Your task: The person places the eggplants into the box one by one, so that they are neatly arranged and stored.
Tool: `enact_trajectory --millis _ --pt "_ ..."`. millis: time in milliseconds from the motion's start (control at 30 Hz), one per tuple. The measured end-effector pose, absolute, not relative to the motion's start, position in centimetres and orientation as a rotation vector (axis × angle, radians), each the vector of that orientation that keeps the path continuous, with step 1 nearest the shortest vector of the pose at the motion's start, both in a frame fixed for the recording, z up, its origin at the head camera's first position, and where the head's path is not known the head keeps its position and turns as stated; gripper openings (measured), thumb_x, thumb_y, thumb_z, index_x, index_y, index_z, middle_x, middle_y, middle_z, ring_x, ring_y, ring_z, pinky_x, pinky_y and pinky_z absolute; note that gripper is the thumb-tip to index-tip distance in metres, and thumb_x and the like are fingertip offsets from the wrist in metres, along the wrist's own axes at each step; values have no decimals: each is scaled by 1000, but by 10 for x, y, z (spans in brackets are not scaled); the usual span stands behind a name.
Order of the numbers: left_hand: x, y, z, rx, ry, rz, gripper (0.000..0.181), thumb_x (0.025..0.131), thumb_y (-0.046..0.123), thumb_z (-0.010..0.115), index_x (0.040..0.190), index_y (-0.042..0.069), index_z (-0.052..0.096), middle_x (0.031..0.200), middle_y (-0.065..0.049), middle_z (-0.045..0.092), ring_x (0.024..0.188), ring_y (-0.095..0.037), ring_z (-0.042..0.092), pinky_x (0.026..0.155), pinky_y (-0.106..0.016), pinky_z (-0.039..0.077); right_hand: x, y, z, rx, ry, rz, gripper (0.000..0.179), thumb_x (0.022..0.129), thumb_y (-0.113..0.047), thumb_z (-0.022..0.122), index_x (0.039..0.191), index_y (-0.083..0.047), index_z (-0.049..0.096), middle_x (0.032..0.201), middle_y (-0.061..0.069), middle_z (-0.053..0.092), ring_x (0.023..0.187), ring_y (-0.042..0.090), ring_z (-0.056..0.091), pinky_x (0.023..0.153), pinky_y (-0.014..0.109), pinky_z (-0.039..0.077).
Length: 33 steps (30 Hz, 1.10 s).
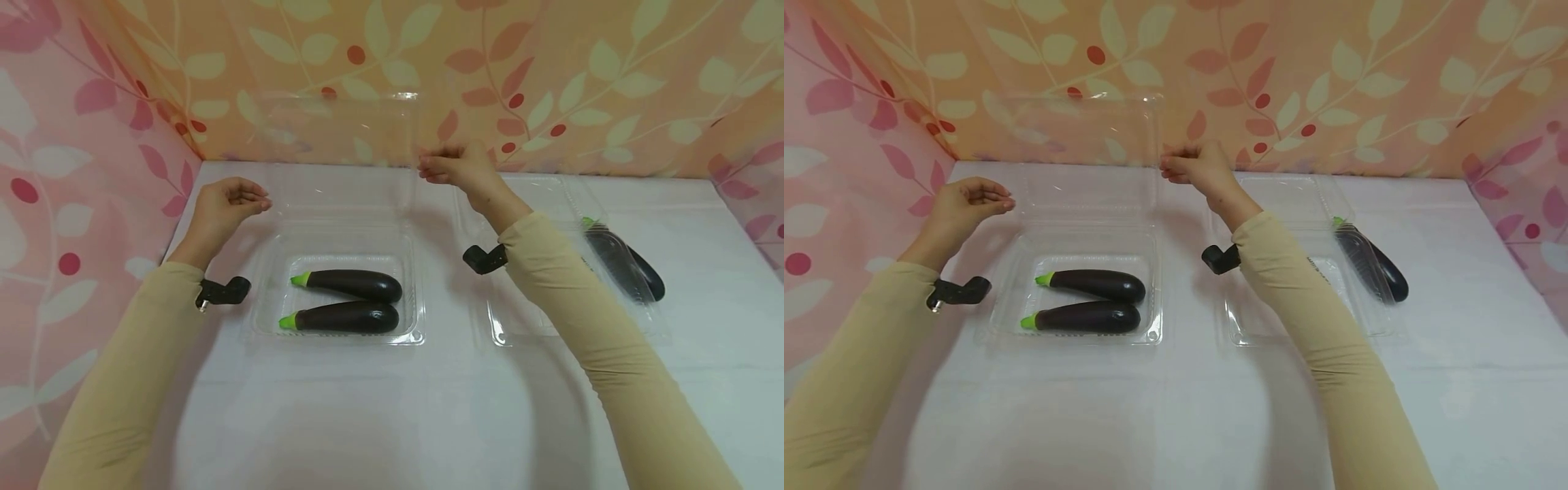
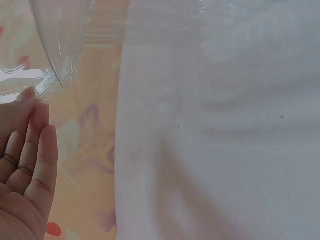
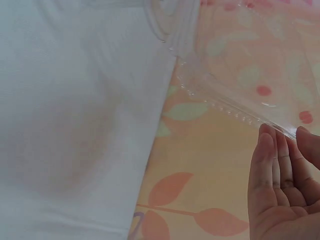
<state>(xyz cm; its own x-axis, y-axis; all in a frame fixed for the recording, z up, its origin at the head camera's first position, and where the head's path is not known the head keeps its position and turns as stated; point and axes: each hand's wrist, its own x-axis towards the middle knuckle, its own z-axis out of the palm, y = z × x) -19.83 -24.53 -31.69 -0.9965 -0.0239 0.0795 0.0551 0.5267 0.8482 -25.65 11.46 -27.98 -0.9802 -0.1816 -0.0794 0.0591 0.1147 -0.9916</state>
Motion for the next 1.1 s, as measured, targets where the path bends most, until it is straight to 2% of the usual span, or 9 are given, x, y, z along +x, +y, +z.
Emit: enact_trajectory --millis 100,233,367,533,767,1000,1100 --pt "-198 -245 -318 -40 -2663 -1446 24 85 9 70 102 -6 62 75 16 62 72 0 61 66 -12 48 -256 114 -275 -151 2218 -2020 27 88 -3 64 111 10 63 86 5 68 79 16 66 80 28 53" --pt "-197 -244 -319 -55 -2649 -1391 23 83 11 73 98 -4 64 74 17 62 70 1 59 65 -12 46 -253 114 -268 -204 2211 -2126 26 86 -3 66 109 9 65 87 5 69 81 17 66 81 28 53" --pt "-198 -244 -321 -92 -2627 -1345 21 82 11 74 95 -3 65 74 17 62 69 2 58 65 -11 45 -250 114 -261 -299 2148 -2282 16 85 0 67 100 8 68 83 7 68 77 18 65 78 28 54" --pt "-198 -244 -324 -137 -2596 -1256 18 81 11 75 91 -1 67 73 19 62 67 4 56 63 -11 43 -244 115 -251 -432 2107 -2405 7 85 2 66 87 0 72 78 7 68 76 19 64 77 27 53" --pt "-193 -243 -326 -149 -2559 -1193 15 80 11 75 89 0 68 75 12 66 67 11 56 65 -8 43 -235 115 -240 -607 2066 -2493 6 81 5 69 83 1 73 76 10 68 73 21 64 76 28 53" --pt "-192 -243 -331 -153 -2527 -1194 14 80 8 75 88 -1 68 74 13 64 65 9 56 64 -8 43 -229 117 -238 -670 2087 -2463 5 80 5 70 83 2 73 75 9 69 72 21 64 74 27 53" --pt "-193 -243 -332 -154 -2524 -1183 14 80 7 75 89 -1 68 76 8 66 66 9 55 64 -8 43 -228 117 -238 -677 2097 -2448 5 80 6 70 82 2 73 75 8 69 71 20 64 74 27 53"
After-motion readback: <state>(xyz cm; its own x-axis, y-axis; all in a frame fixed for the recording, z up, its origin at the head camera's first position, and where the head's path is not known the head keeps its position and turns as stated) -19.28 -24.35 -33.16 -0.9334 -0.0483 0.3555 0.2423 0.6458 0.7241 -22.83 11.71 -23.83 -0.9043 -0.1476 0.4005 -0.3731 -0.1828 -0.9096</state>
